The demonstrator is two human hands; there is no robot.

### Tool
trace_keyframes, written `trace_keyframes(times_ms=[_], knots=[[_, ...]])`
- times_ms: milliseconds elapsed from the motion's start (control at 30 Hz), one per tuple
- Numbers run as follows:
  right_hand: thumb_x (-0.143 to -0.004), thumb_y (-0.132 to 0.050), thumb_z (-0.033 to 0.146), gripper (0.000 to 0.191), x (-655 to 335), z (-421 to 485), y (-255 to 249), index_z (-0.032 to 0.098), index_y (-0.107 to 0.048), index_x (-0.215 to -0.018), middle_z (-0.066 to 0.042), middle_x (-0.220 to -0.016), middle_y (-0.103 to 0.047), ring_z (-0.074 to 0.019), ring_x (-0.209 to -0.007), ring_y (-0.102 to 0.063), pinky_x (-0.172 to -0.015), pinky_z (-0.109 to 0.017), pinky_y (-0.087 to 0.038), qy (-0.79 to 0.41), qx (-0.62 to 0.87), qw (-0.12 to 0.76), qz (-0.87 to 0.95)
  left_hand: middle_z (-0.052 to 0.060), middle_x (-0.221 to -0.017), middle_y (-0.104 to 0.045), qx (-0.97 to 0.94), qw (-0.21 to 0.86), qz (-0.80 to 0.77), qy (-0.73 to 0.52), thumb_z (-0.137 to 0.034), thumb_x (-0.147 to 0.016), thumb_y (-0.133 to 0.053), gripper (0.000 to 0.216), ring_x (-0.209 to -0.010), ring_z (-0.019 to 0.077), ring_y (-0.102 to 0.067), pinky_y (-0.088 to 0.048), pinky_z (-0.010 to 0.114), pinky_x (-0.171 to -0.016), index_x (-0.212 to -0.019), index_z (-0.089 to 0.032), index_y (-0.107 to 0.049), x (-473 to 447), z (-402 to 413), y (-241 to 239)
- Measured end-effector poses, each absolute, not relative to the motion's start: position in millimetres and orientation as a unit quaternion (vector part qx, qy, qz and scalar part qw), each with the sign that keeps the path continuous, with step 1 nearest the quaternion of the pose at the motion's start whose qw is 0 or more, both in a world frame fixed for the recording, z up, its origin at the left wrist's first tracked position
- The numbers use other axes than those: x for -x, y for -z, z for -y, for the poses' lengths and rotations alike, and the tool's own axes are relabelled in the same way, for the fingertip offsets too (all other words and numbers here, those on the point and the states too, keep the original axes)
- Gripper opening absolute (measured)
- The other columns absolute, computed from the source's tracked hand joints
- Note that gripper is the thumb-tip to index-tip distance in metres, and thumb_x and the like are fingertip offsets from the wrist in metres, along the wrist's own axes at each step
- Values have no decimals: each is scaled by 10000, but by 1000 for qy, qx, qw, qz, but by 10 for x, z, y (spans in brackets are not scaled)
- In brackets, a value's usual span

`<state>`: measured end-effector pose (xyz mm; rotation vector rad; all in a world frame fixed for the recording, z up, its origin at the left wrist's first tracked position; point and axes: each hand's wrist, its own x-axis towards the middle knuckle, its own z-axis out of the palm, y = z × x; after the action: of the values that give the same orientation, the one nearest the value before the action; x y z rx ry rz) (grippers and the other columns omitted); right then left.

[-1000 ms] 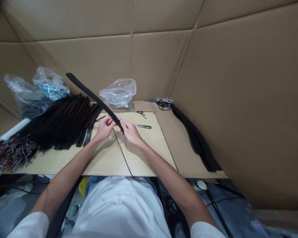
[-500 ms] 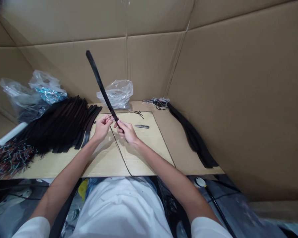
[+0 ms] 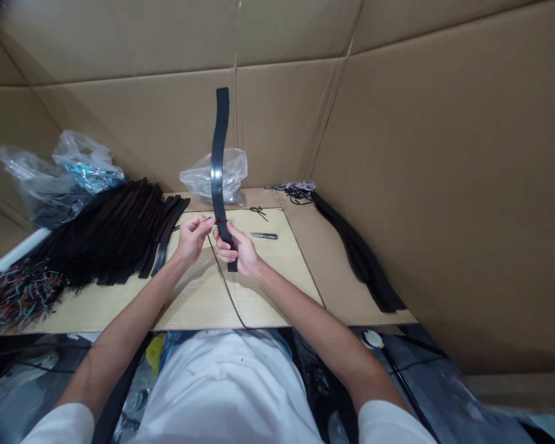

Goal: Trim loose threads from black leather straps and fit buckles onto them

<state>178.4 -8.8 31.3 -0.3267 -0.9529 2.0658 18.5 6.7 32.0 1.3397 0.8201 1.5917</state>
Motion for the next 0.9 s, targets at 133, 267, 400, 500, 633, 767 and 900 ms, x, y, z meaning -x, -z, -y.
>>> trace_keyframes(times_ms=[133,267,400,500,633,767,900], knots=[[-1164,-386,535,505,-1818,88,-306,166,-634,-924,94,-583,-330,-54,-421,-89,-384,-145,-208,-818,125,381,412,-24,-628,-590,-545,496,-304,-603,-606,-779,-918,585,-622,127,-577,-487,285,-680,-672,-217,-494,-192,-23,-362],[-1173,-336,571,564,-1847,82,-301,173,-638,-912,96,-551,-330,-53,-387,-107,-365,-145,-202,-814,148,362,430,-47,-564,-565,-518,570,-288,-569,-591,-725,-970,603,-555,116,-554,-479,277,-643,-696,-222,-495,-183,-13,-381],[-1146,-366,650,590,-1876,62,-258,181,-656,-934,83,-549,-393,-55,-360,-191,-351,-148,-238,-821,139,325,449,-33,-608,-618,-509,612,-281,-535,-582,-684,-1007,523,-583,118,-589,-512,280,-679,-816,-202,-673,-136,-24,-384],[-1077,-440,753,648,-1871,32,-211,174,-657,-884,60,-567,-452,-62,-354,-265,-317,-162,-239,-833,128,253,476,46,-861,-775,-532,622,-276,-505,-593,-650,-1022,607,-643,135,-664,-556,313,-738,-1045,-191,-798,-109,-4,-396],[-1038,-527,690,592,-1839,-10,-192,160,-658,-811,67,-536,-413,-69,-339,-265,-280,-181,-229,-807,168,262,501,101,-1005,-821,-575,585,-296,-490,-597,-713,-980,569,-552,112,-609,-555,344,-706,-1064,-169,-851,-137,25,-420],[-1034,-558,635,516,-1859,-24,-229,175,-649,-817,80,-547,-382,-69,-348,-268,-299,-179,-237,-755,207,370,499,93,-983,-826,-606,525,-315,-508,-582,-805,-918,451,-715,171,-686,-563,348,-799,-996,-177,-869,-134,-27,-408],[-1027,-542,733,596,-1929,-8,-272,191,-608,-789,87,-564,-333,-64,-363,-255,-325,-172,-200,-731,193,405,513,91,-932,-825,-606,492,-336,-527,-580,-760,-949,413,-888,216,-739,-562,341,-901,-839,-186,-859,-42,-113,-351]])
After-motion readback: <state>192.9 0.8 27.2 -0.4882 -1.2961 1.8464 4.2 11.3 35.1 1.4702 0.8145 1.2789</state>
